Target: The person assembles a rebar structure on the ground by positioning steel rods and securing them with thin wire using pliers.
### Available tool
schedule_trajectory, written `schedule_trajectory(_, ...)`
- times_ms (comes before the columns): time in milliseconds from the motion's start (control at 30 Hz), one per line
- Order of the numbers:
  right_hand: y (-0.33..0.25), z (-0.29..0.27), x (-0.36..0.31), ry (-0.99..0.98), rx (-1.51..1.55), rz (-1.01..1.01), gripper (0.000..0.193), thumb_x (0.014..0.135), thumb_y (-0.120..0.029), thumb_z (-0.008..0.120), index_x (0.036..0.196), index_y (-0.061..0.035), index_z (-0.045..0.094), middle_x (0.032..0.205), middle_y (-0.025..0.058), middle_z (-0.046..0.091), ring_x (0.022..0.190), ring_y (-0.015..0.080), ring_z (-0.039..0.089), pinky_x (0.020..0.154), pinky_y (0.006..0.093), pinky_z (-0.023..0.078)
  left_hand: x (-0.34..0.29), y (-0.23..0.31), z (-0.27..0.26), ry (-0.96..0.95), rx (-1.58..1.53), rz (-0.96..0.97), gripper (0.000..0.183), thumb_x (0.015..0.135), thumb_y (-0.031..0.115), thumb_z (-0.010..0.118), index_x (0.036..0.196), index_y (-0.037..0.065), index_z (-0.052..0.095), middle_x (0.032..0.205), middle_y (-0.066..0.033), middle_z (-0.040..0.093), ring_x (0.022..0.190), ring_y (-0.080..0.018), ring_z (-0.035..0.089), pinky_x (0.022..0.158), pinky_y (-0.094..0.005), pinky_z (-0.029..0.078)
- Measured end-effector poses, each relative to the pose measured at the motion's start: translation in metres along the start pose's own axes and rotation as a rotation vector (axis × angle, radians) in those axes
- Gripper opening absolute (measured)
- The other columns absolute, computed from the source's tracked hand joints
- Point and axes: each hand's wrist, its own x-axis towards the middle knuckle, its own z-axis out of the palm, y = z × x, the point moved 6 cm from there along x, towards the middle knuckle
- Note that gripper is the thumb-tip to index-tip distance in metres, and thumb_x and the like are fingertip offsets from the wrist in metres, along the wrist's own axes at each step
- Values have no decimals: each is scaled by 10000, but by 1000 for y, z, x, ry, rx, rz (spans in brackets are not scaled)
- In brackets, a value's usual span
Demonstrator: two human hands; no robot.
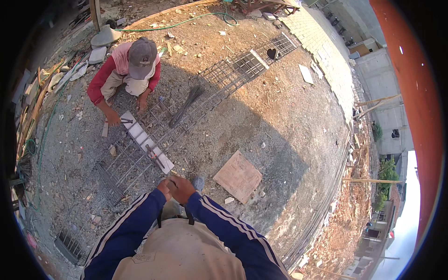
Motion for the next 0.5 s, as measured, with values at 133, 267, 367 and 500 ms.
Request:
schedule_trajectory(133,198,-63,-5,318,-364,531,266,882,-272,514,833,-50,652,856,209,653,826,387,630,740,453,506,-15,1,68,79,67,-96,235,961,267,525,844,72,583,827,-64,622,754,-193,623,679,-356,538)
schedule_trajectory(267,42,46,-47,-570,-436,-12,301,887,-279,505,874,-25,667,846,208,662,844,365,644,771,441,510,-8,19,31,113,171,-64,236,950,280,545,842,73,579,738,-55,603,677,-197,613,628,-353,546)
schedule_trajectory(367,29,15,-5,6,115,-14,268,850,-251,547,893,-14,664,876,224,659,816,366,647,732,448,492,-22,11,32,232,101,-152,234,957,277,530,852,70,561,763,-64,597,703,-203,612,645,-370,545)
schedule_trajectory(500,193,-45,-5,184,-272,487,316,862,-275,519,904,0,667,909,218,661,848,359,643,741,436,494,-15,7,58,172,-101,-79,226,962,268,517,880,59,543,812,-75,600,746,-208,614,669,-370,546)
